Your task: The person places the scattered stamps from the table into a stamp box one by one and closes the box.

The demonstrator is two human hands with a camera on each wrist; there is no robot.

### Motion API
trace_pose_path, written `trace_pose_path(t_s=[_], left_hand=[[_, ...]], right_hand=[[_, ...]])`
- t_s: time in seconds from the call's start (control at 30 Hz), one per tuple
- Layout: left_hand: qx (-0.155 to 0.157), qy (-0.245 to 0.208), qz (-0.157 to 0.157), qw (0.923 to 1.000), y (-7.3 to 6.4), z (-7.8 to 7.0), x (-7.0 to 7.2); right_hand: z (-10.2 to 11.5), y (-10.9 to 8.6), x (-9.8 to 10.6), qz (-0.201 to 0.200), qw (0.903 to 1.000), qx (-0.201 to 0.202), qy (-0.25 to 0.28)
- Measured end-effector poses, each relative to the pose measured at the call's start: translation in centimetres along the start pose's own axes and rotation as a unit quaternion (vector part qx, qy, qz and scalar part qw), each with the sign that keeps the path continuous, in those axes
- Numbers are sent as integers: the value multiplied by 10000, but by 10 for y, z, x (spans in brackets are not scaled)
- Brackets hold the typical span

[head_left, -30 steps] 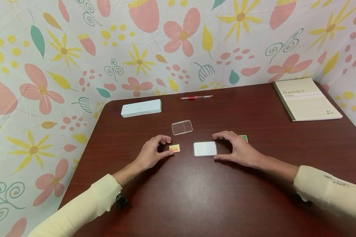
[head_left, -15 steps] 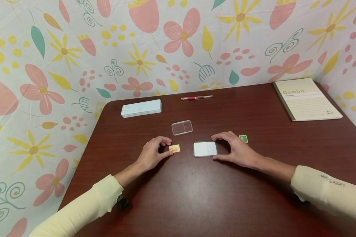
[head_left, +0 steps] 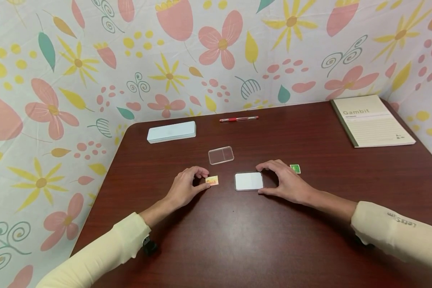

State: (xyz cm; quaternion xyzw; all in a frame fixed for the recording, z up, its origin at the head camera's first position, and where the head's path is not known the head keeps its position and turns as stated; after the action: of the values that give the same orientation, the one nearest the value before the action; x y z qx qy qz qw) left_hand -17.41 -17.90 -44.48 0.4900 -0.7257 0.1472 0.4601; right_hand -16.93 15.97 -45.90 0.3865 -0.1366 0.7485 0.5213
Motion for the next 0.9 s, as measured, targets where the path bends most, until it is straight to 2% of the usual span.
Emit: trace_pose_path(t_s=[0.13,0.37,0.9], left_hand=[[57,-13,12,10000,0,0,0],[-31,-29,-11,10000,1,-1,-1],[15,-67,154,9999,1,-3,0]], right_hand=[[0,1,0,30,10000,-3,-1],[0,1,-1,-19,10000,77,-10],[0,2,-1,-7,9999,121,10]])
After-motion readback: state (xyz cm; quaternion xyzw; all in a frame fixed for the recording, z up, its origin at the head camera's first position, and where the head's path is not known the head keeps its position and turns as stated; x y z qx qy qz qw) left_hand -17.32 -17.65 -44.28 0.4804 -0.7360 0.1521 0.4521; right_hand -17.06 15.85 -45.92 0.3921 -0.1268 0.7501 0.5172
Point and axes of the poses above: each hand's wrist, its own y-axis towards the middle knuckle, its own x-axis out of the back of the hand, z = x × y, the point moved 2 cm from there along y, towards the middle knuckle, and after that the axes turned 8 degrees about -x, right-handed, at the moved point
